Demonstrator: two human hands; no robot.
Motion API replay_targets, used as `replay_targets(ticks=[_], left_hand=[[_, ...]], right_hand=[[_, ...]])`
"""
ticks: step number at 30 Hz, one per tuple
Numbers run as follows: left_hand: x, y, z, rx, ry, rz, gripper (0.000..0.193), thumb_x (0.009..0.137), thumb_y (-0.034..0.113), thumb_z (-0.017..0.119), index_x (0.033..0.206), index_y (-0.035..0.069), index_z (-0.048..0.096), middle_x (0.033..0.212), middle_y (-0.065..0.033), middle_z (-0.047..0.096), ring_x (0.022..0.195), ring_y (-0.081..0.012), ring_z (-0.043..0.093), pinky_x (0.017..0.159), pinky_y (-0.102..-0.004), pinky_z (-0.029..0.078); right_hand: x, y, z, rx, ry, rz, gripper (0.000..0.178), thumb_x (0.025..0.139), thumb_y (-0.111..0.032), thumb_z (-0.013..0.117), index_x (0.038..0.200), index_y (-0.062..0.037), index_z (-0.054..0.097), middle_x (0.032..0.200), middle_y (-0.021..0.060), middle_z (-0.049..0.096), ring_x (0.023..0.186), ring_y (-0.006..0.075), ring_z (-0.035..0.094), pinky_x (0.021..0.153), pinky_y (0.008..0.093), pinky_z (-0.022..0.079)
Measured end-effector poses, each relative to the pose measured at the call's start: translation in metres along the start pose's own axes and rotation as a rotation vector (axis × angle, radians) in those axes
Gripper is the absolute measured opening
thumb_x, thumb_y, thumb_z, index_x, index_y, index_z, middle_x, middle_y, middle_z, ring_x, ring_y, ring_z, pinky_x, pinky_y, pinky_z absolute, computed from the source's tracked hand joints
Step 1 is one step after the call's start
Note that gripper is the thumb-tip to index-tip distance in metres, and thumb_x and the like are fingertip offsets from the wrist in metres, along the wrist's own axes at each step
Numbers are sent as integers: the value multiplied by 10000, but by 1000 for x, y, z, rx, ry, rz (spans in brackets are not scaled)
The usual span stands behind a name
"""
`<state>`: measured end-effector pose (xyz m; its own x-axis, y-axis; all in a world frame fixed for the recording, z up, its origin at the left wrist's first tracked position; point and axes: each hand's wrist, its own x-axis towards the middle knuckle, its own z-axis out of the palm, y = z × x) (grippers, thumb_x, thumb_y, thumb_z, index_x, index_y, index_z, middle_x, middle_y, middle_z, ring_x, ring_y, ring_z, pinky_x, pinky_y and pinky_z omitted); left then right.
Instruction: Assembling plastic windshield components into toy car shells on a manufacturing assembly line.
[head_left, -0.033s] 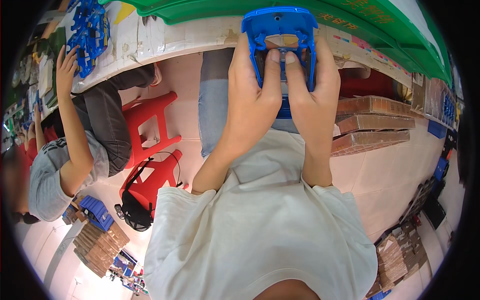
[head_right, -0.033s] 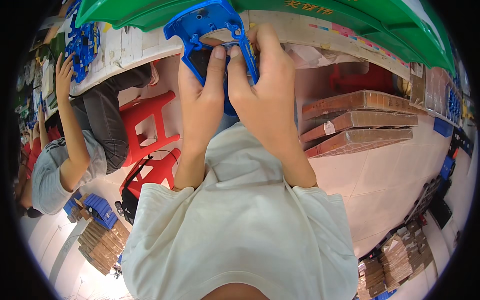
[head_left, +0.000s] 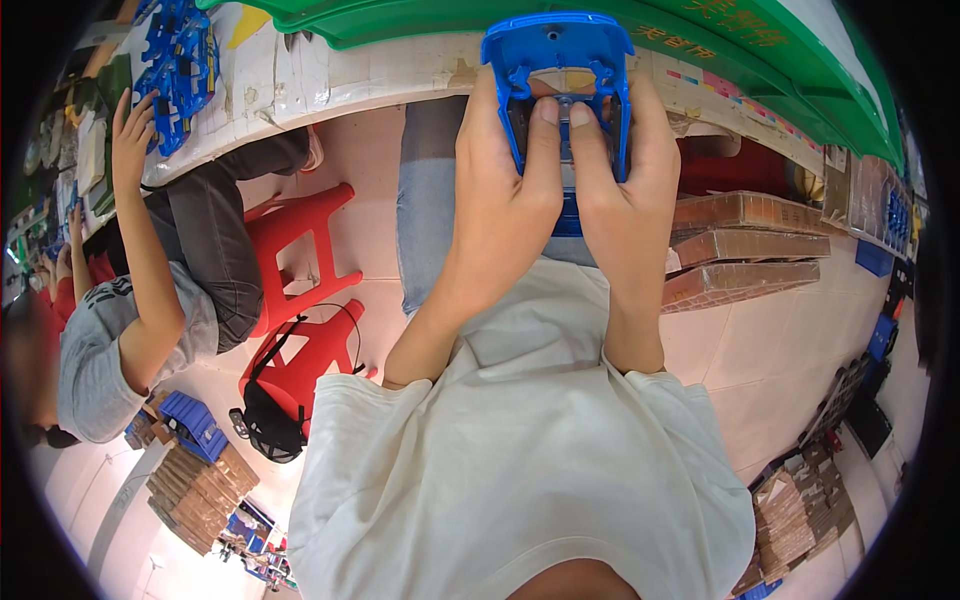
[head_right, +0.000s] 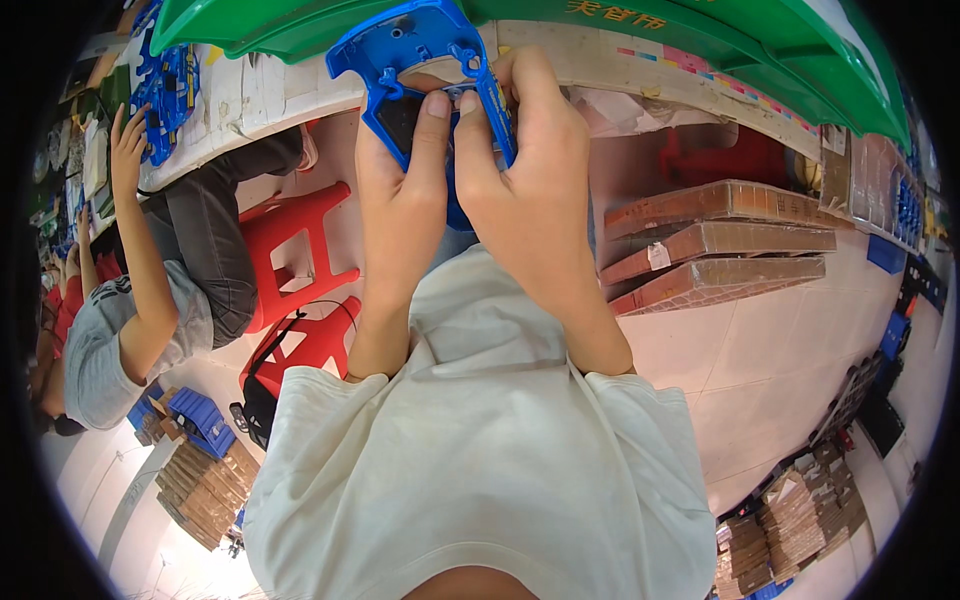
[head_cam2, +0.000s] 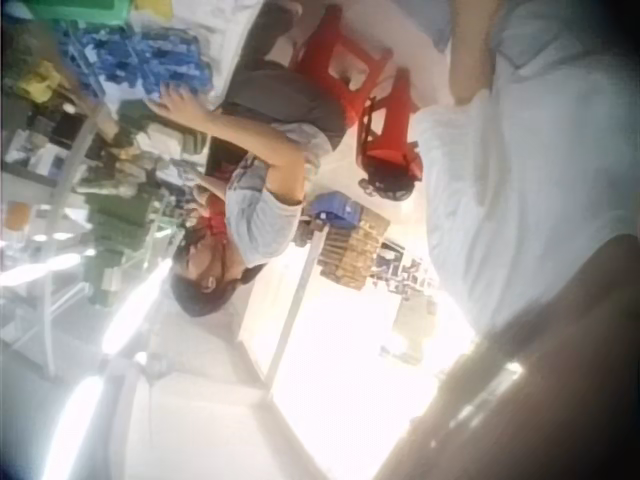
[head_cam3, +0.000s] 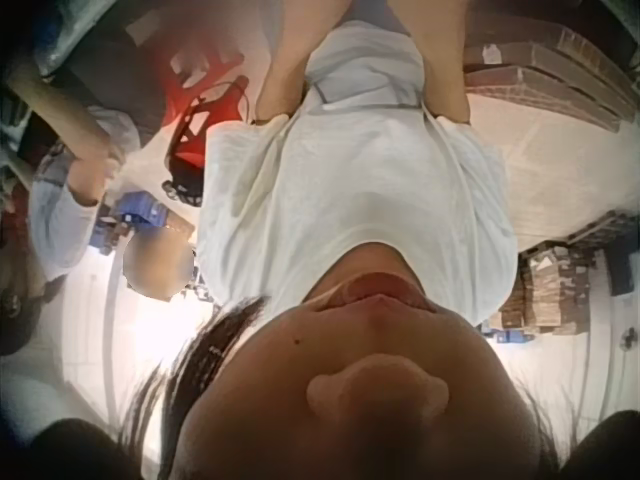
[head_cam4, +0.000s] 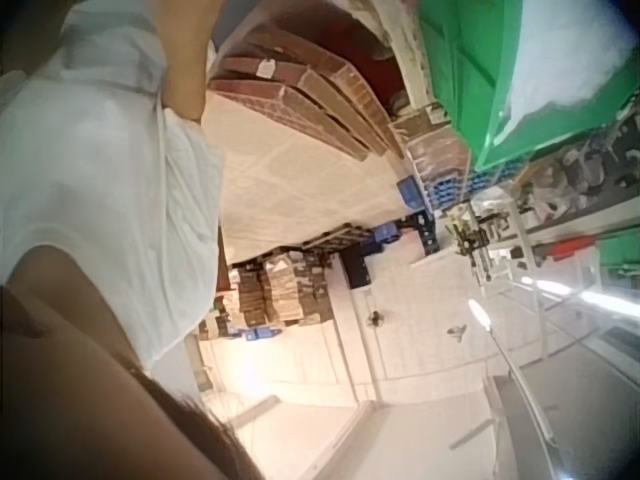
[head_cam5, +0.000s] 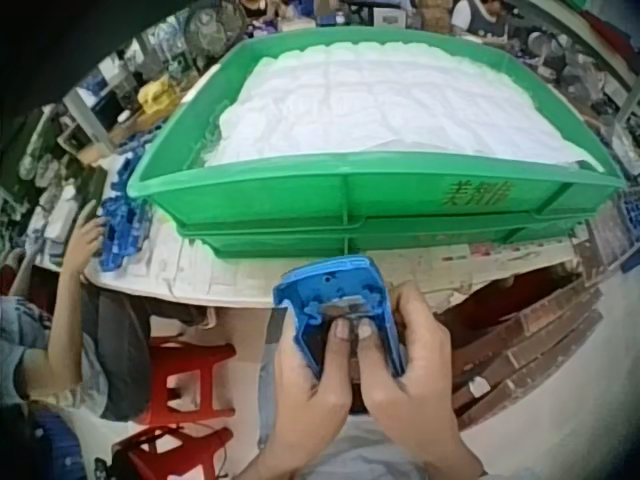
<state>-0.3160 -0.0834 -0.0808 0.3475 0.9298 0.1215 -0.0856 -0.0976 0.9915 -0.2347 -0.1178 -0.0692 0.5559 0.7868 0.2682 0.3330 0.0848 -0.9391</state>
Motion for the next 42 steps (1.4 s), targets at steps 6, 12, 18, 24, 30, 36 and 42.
replay_targets(ticks=[6, 12, 18, 24, 30, 36, 42], left_hand=[[0, -4, 0, -12, 4, 1, 147, 862, 81, 489, 994, 17, 483, 877, -29, 559, 757, -68, 505, 654, -204, 412], [2, -2, 5, -59, 65, -4, 127, 824, 33, 479, 948, 4, 469, 806, -95, 547, 718, -162, 505, 655, -270, 415], [3, -1, 2, -30, 103, 23, 121, 832, 50, 483, 941, 0, 467, 801, -91, 550, 715, -155, 513, 648, -272, 419], [7, 3, -5, -80, 189, -68, 107, 852, 61, 466, 945, 9, 462, 813, -63, 538, 719, -115, 507, 613, -238, 427], [4, 9, -5, -60, 116, -59, 146, 833, 29, 477, 974, 7, 444, 822, -68, 529, 719, -106, 502, 608, -236, 431], [2, 5, -8, -49, 7, -7, 308, 782, -31, 523, 1064, 12, 406, 909, -67, 505, 798, -115, 515, 669, -224, 436], [1, 2, -8, -67, -29, -3, 357, 783, -51, 528, 1105, 16, 389, 978, -58, 488, 865, -110, 529, 706, -215, 446]], right_hand=[[2, -1, -1, -3, -5, 0, 89, 753, -30, 497, 742, -4, 413, 566, 113, 440, 491, 184, 417, 479, 291, 349], [4, 0, -1, -18, -15, 4, 101, 750, -29, 503, 733, -8, 405, 554, 102, 440, 465, 167, 414, 453, 280, 344], [4, 1, 0, 41, -46, 1, 73, 758, -31, 506, 779, 0, 443, 585, 97, 476, 490, 141, 437, 466, 255, 357], [-9, -2, -5, 156, -173, 169, 94, 768, -13, 489, 858, 13, 500, 667, 74, 524, 551, 119, 458, 515, 232, 386], [-12, 1, -5, 172, -123, 186, 68, 780, -26, 480, 834, 9, 502, 660, 64, 527, 597, 101, 462, 550, 240, 391], [-10, -1, -5, 134, -66, 150, 59, 798, -53, 499, 801, 6, 502, 651, 59, 525, 592, 99, 458, 537, 233, 381], [-9, -2, -6, 83, -67, 160, 76, 808, -67, 506, 786, 4, 494, 645, 62, 530, 582, 94, 457, 530, 229, 381]])
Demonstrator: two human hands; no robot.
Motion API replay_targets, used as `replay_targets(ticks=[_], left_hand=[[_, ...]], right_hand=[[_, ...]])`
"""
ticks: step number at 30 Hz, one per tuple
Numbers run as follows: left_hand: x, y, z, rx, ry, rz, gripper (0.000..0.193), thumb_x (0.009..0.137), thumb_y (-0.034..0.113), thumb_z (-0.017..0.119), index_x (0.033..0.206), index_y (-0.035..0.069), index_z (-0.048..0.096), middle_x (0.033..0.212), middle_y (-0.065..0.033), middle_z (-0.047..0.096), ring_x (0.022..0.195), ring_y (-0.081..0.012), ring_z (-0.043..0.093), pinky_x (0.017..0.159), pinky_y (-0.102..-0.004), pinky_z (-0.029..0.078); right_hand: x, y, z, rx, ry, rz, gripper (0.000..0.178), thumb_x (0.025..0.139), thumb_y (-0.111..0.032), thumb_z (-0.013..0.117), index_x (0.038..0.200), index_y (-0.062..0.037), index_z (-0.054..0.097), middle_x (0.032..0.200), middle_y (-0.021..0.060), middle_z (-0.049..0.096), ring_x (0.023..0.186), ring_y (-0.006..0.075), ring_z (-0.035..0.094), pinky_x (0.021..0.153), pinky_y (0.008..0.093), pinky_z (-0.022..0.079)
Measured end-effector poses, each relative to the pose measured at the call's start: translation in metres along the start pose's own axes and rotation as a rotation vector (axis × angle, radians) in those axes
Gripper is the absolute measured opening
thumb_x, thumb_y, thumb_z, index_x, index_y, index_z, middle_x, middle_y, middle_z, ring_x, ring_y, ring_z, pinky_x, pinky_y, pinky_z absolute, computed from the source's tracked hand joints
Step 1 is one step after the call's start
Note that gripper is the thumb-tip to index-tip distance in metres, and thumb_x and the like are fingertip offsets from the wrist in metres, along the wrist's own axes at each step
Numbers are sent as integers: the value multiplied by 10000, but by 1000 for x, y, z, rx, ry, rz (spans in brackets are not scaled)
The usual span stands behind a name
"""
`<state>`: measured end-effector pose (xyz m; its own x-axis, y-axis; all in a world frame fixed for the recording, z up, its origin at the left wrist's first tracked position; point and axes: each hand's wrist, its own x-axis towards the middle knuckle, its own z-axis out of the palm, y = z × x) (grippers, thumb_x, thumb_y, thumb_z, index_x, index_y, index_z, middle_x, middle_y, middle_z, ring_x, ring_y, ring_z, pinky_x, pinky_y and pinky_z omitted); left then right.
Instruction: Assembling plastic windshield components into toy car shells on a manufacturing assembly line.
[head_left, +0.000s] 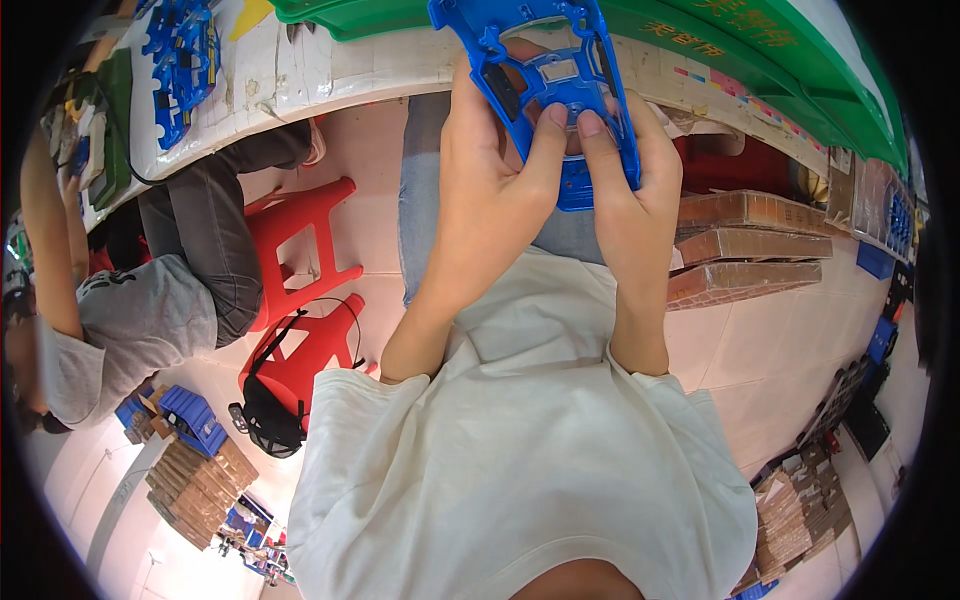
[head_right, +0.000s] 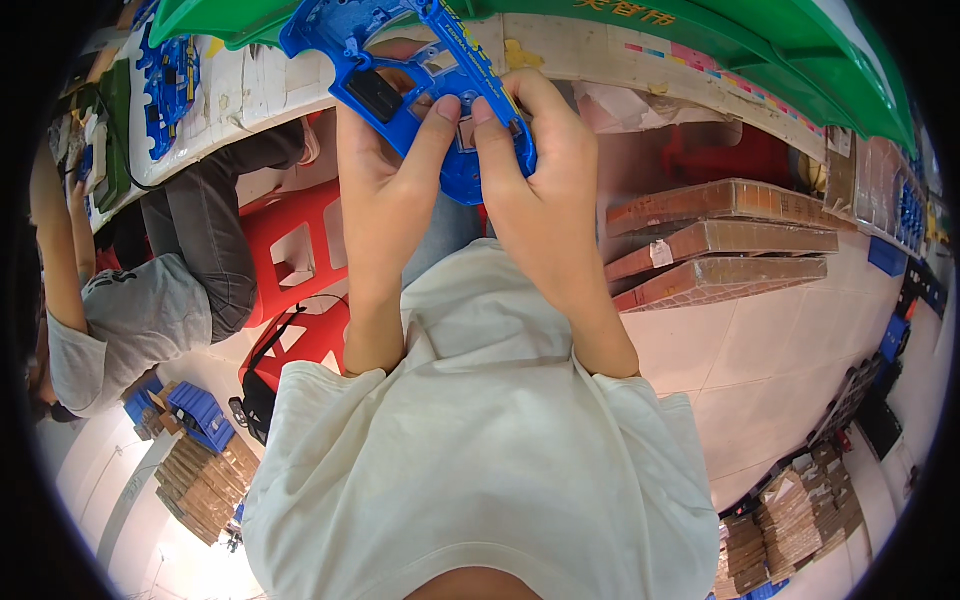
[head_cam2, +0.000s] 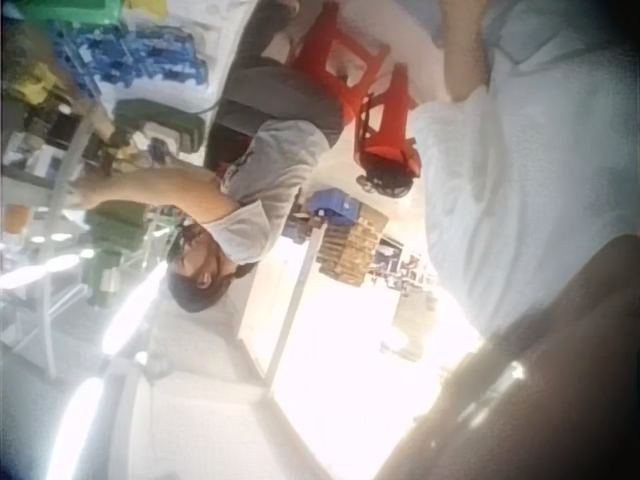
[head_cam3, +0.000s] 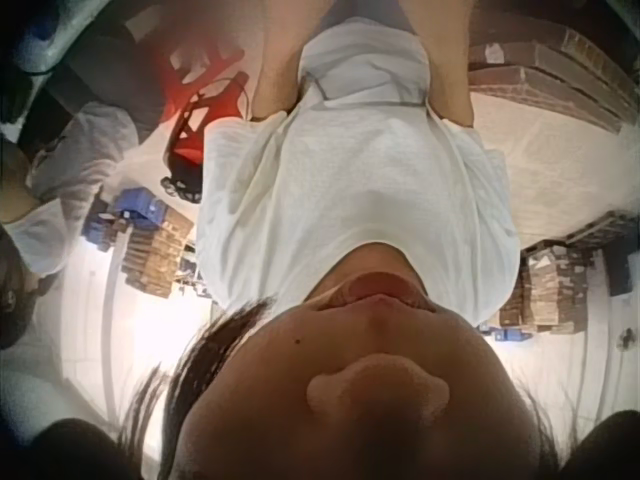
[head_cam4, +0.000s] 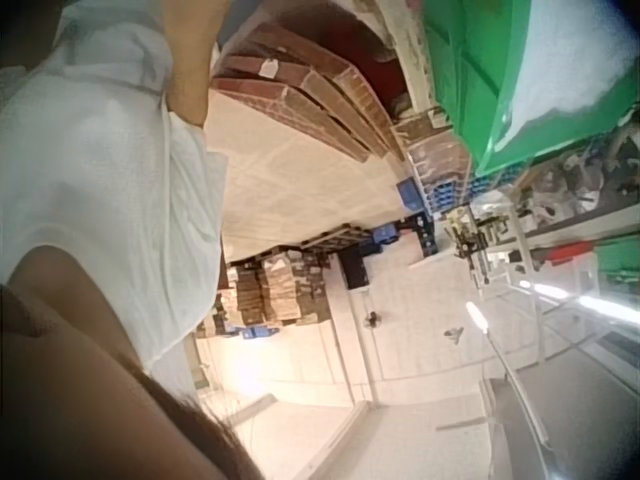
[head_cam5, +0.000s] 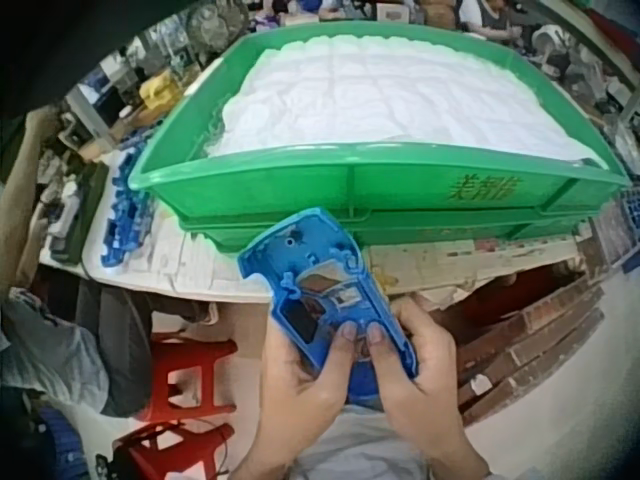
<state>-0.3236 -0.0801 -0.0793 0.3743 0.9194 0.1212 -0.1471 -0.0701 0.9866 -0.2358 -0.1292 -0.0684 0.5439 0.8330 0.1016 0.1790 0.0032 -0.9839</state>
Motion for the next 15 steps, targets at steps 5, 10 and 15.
replay_targets(ticks=[5, 10, 15], left_hand=[[-1, -1, 2, -6, 1, 4, 362, 787, -53, 520, 1112, 16, 377, 987, -60, 484, 880, -108, 524, 714, -213, 446], [-3, 1, 4, 34, 34, 17, 337, 786, -59, 520, 1084, 8, 379, 998, -66, 482, 876, -111, 533, 708, -214, 455], [-5, -1, 5, -25, 52, 4, 337, 783, -57, 526, 1079, 9, 378, 998, -67, 482, 879, -114, 537, 707, -214, 460]], right_hand=[[0, 1, 1, -2, 19, -6, 77, 805, -65, 509, 776, 3, 486, 645, 62, 531, 577, 94, 455, 524, 230, 380], [0, 2, 0, -27, -8, -33, 64, 792, -52, 509, 773, 3, 481, 631, 63, 514, 565, 97, 445, 512, 235, 372], [0, 3, -1, -73, -8, -59, 47, 784, -36, 503, 774, 2, 478, 622, 65, 498, 551, 104, 430, 502, 237, 363]])
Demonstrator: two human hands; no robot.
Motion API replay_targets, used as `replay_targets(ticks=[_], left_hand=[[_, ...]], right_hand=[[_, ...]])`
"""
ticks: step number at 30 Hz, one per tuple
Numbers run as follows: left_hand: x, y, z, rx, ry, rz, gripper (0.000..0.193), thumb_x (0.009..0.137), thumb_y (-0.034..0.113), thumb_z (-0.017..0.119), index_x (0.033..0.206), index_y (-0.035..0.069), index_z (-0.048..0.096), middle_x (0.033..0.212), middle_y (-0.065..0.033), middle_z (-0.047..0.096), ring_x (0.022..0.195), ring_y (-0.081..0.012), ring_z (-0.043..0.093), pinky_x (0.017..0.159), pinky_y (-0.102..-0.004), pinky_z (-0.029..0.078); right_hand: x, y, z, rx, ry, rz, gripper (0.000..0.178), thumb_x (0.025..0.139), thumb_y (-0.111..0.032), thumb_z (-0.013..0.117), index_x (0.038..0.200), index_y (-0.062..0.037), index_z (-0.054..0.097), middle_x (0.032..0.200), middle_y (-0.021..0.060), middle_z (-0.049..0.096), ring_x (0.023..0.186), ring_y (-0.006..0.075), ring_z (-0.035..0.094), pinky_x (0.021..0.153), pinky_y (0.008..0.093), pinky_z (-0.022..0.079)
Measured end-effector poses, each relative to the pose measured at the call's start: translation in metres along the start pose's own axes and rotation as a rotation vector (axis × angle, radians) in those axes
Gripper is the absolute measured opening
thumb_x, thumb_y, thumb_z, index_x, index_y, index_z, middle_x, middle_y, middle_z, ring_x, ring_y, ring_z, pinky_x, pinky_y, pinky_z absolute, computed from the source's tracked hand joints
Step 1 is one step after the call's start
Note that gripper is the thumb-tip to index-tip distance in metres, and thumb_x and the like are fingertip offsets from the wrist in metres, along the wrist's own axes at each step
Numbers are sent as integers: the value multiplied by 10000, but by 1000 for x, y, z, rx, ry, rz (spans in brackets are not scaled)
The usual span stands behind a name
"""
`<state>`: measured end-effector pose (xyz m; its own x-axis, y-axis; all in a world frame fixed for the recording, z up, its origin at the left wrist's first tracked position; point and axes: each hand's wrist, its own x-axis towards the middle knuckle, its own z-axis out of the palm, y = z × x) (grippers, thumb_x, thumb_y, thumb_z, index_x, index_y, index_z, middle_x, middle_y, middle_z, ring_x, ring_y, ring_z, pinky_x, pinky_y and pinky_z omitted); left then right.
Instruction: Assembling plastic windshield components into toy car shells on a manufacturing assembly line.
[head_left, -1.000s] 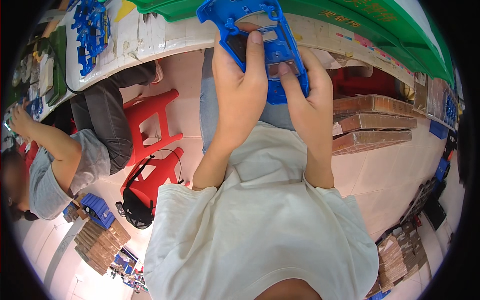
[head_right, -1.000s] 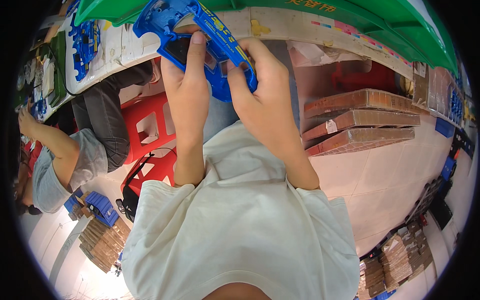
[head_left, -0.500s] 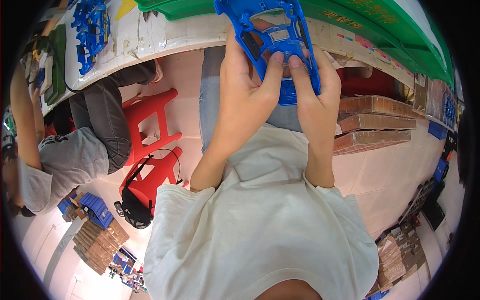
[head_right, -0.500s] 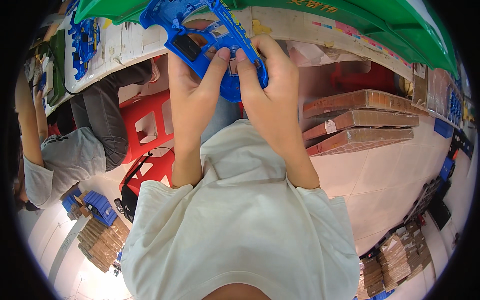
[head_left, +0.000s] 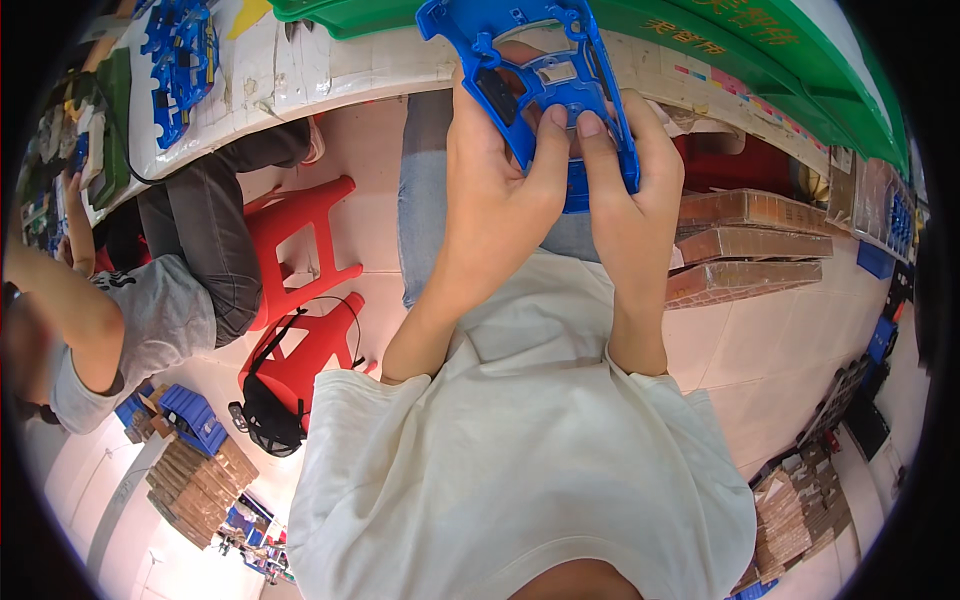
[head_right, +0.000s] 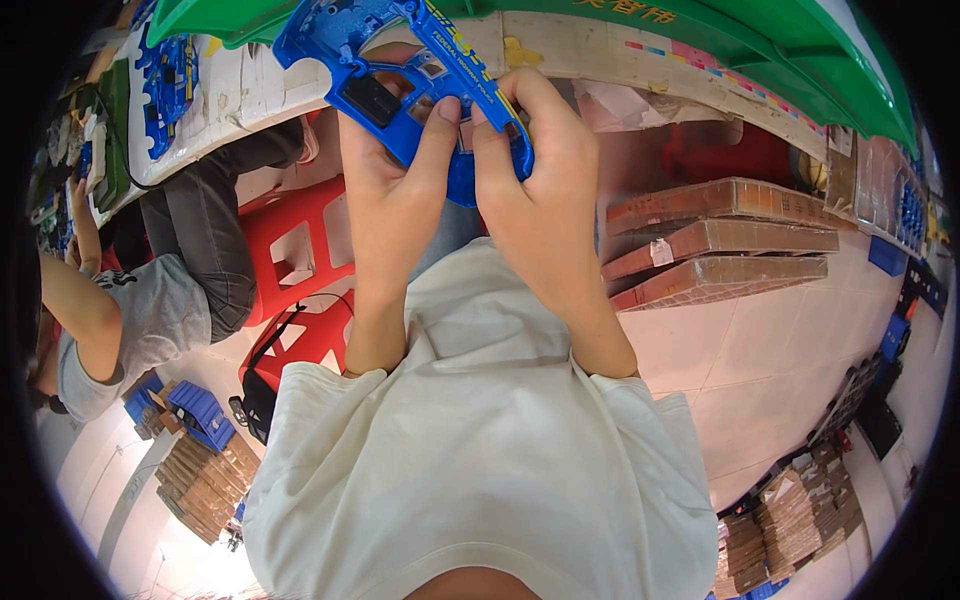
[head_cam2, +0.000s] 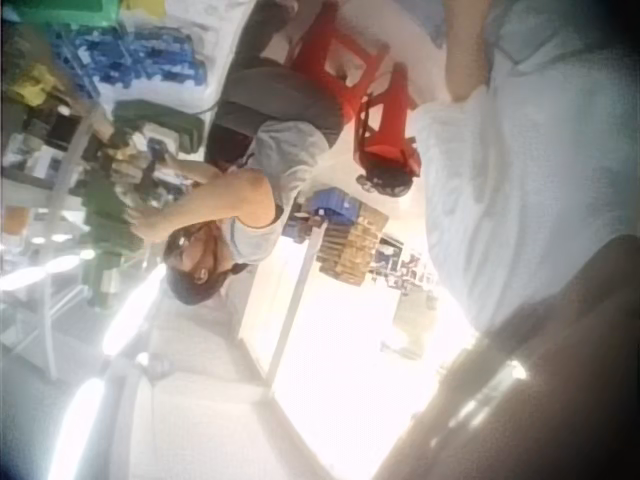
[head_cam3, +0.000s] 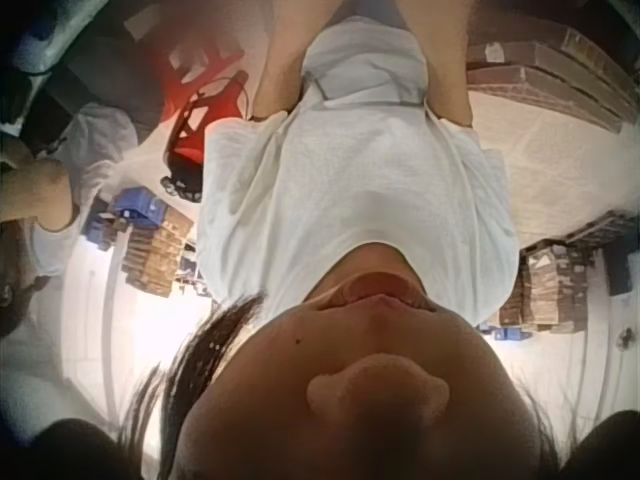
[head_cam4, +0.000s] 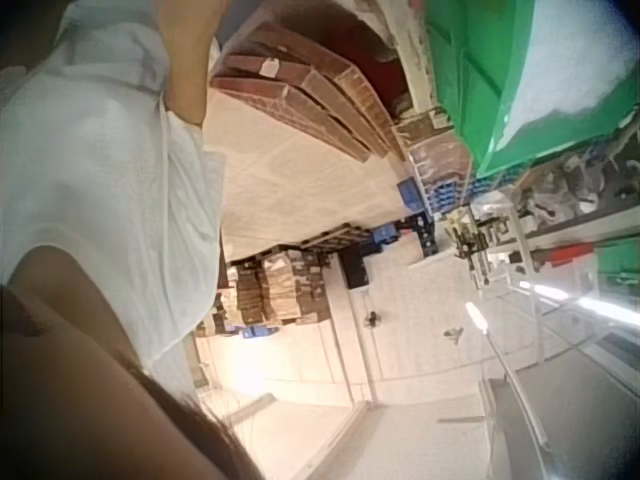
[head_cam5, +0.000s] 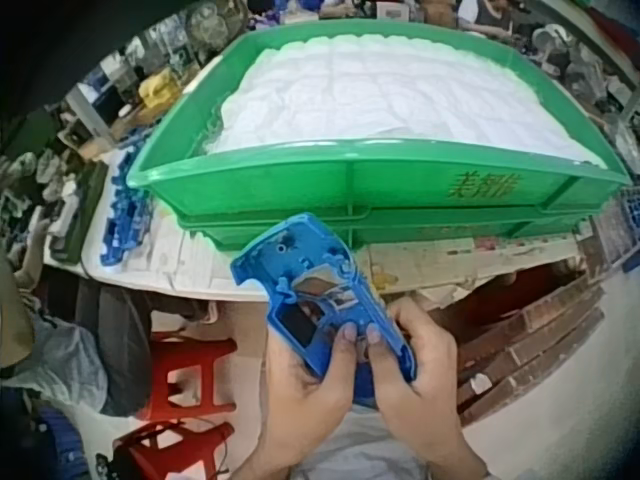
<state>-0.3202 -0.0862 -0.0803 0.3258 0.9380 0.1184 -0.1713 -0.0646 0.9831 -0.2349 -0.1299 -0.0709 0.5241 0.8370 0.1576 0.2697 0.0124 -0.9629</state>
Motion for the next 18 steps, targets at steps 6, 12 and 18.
replay_targets(ticks=[6, 12, 18], left_hand=[[5, 6, -1, 12, -2, 20, 258, 793, -25, 517, 1033, 0, 425, 911, -71, 522, 810, -107, 530, 655, -220, 444], [12, 9, -5, 89, 98, 23, 86, 829, 15, 475, 912, -4, 471, 791, -78, 573, 683, -121, 539, 608, -239, 429], [9, 6, 0, 102, 51, 32, 103, 822, 6, 466, 922, -18, 463, 785, -95, 571, 659, -116, 532, 540, -242, 436]], right_hand=[[-2, -4, 2, 68, 45, 51, 44, 772, -32, 508, 771, 2, 480, 627, 77, 508, 552, 116, 450, 504, 242, 372], [-4, -8, -1, -4, -74, 8, 110, 749, -54, 552, 818, 20, 511, 670, 87, 545, 592, 143, 516, 545, 249, 413], [6, -13, 0, 114, 30, 65, 116, 737, -47, 558, 814, 30, 517, 681, 101, 560, 561, 144, 529, 508, 252, 421]])
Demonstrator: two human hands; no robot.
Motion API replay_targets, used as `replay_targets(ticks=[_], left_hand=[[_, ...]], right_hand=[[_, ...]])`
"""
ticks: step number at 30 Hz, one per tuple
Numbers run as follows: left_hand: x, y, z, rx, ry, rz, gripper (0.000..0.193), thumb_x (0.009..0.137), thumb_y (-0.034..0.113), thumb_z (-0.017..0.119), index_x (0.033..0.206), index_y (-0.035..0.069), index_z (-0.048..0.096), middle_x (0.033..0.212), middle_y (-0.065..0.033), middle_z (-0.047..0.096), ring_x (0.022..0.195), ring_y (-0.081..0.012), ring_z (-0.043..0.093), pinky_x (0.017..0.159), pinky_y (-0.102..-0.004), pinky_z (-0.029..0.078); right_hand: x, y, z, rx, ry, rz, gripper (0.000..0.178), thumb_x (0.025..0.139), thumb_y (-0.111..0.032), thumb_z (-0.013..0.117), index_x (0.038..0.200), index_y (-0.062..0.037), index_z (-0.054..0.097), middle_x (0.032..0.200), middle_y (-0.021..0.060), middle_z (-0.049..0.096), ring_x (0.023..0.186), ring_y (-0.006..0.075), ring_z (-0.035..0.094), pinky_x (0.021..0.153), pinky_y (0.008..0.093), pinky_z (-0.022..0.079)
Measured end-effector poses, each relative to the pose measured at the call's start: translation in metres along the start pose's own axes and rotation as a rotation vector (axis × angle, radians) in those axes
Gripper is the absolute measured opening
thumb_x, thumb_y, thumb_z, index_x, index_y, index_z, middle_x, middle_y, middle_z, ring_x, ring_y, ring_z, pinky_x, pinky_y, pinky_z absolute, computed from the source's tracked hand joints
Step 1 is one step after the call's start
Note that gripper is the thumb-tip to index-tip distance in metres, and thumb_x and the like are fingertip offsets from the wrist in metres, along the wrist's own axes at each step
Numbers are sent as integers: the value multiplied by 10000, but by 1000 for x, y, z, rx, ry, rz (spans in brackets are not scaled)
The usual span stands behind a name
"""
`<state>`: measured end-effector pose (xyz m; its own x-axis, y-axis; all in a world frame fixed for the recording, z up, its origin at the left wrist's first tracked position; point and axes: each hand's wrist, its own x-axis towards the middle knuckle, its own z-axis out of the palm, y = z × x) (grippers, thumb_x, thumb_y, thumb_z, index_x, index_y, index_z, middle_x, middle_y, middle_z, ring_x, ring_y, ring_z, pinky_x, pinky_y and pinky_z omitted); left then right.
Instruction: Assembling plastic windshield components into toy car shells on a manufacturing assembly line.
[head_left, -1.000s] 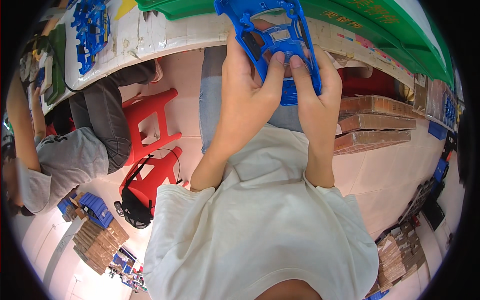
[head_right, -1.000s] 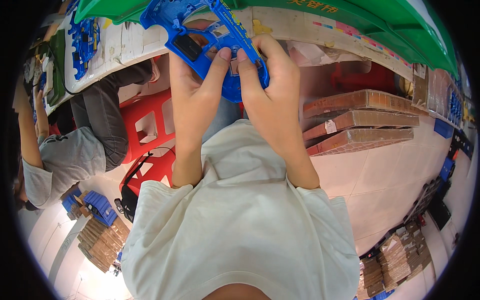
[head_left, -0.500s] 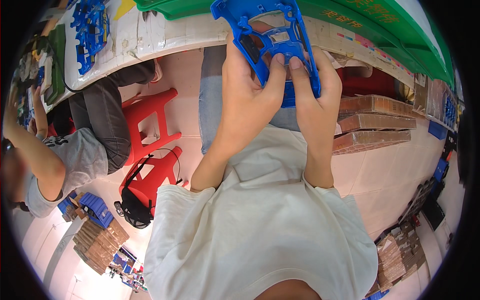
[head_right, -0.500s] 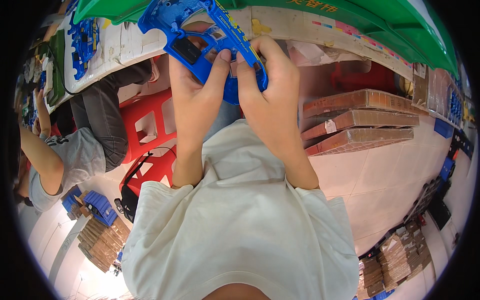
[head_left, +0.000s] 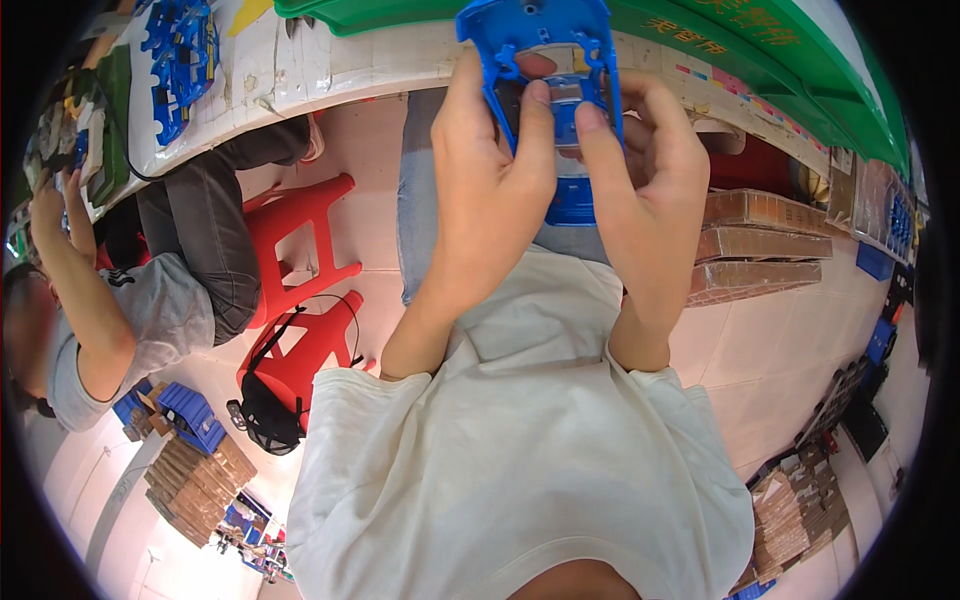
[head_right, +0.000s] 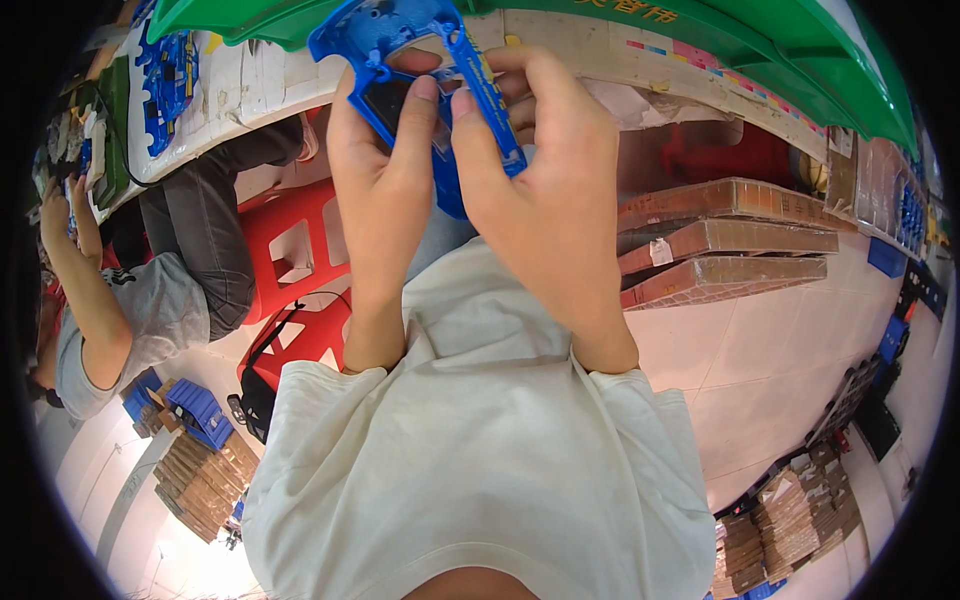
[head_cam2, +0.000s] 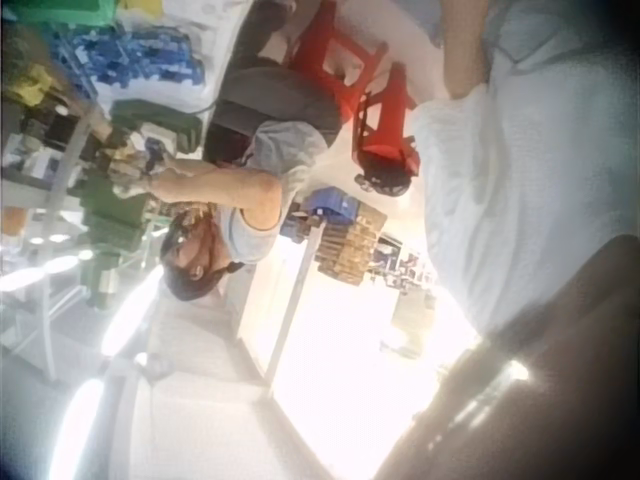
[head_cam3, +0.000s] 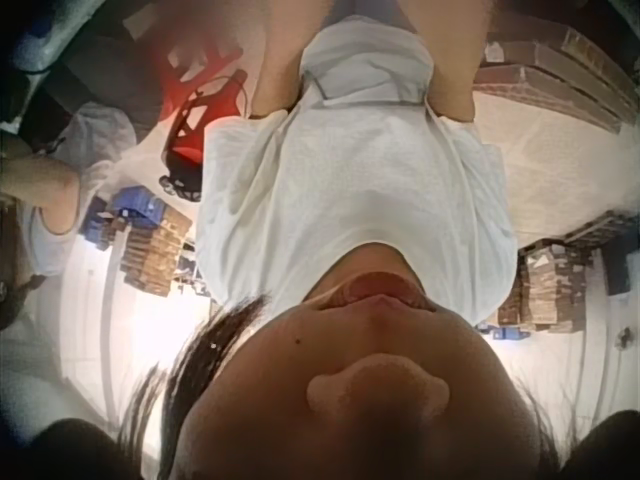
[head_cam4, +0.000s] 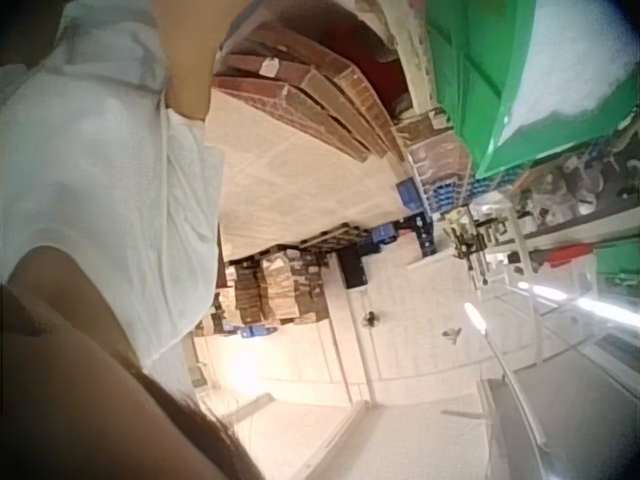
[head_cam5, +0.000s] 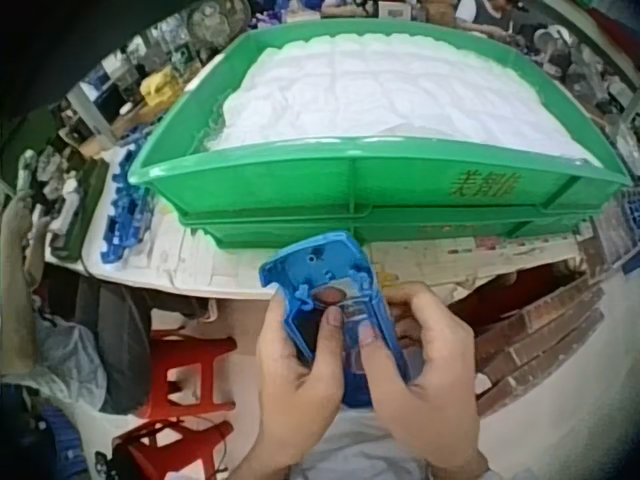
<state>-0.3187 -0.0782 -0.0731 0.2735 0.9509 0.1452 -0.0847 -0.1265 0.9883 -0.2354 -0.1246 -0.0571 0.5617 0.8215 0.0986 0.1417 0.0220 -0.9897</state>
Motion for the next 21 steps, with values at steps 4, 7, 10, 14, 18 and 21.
replay_targets(ticks=[4, 7, 10, 14, 18, 21], left_hand=[[-2, 4, 6, -65, 58, -17, 86, 821, 11, 477, 897, -19, 450, 774, -98, 567, 634, -112, 522, 542, -240, 438], [1, 4, 4, -27, 43, 31, 81, 821, 25, 494, 855, -19, 434, 778, -110, 556, 638, -106, 503, 520, -253, 423], [2, -1, 0, 107, 3, 61, 103, 808, 31, 513, 819, -19, 424, 746, -119, 518, 612, -145, 476, 512, -292, 396], [3, -4, 2, 242, 24, 173, 111, 771, 17, 531, 810, -18, 433, 698, -136, 471, 589, -261, 446, 527, -348, 363], [3, -5, 1, 271, 9, 174, 114, 754, 6, 535, 810, -17, 438, 709, -151, 482, 611, -312, 462, 544, -356, 373], [2, -5, 2, 199, -2, 142, 126, 749, -5, 535, 832, -17, 441, 728, -159, 492, 617, -306, 464, 559, -349, 384]], right_hand=[[4, 5, 3, -5, 33, -18, 99, 734, -35, 552, 790, 34, 509, 654, 97, 558, 533, 134, 522, 484, 244, 416], [3, 3, 5, -64, 71, -47, 87, 730, -31, 547, 769, 32, 502, 626, 92, 552, 521, 124, 516, 476, 240, 412], [4, 5, 4, -117, 90, -109, 78, 720, -25, 547, 755, 26, 499, 621, 86, 550, 515, 112, 509, 469, 234, 405], [4, 7, 5, -125, 128, -170, 69, 703, -6, 549, 739, 20, 497, 603, 76, 539, 501, 98, 498, 461, 222, 395], [5, 8, 5, -123, 139, -156, 80, 690, -2, 562, 731, 18, 496, 589, 70, 538, 484, 96, 498, 450, 217, 392], [6, 7, 5, -100, 145, -169, 88, 684, -6, 570, 727, 16, 496, 593, 67, 545, 491, 100, 515, 452, 217, 401]])
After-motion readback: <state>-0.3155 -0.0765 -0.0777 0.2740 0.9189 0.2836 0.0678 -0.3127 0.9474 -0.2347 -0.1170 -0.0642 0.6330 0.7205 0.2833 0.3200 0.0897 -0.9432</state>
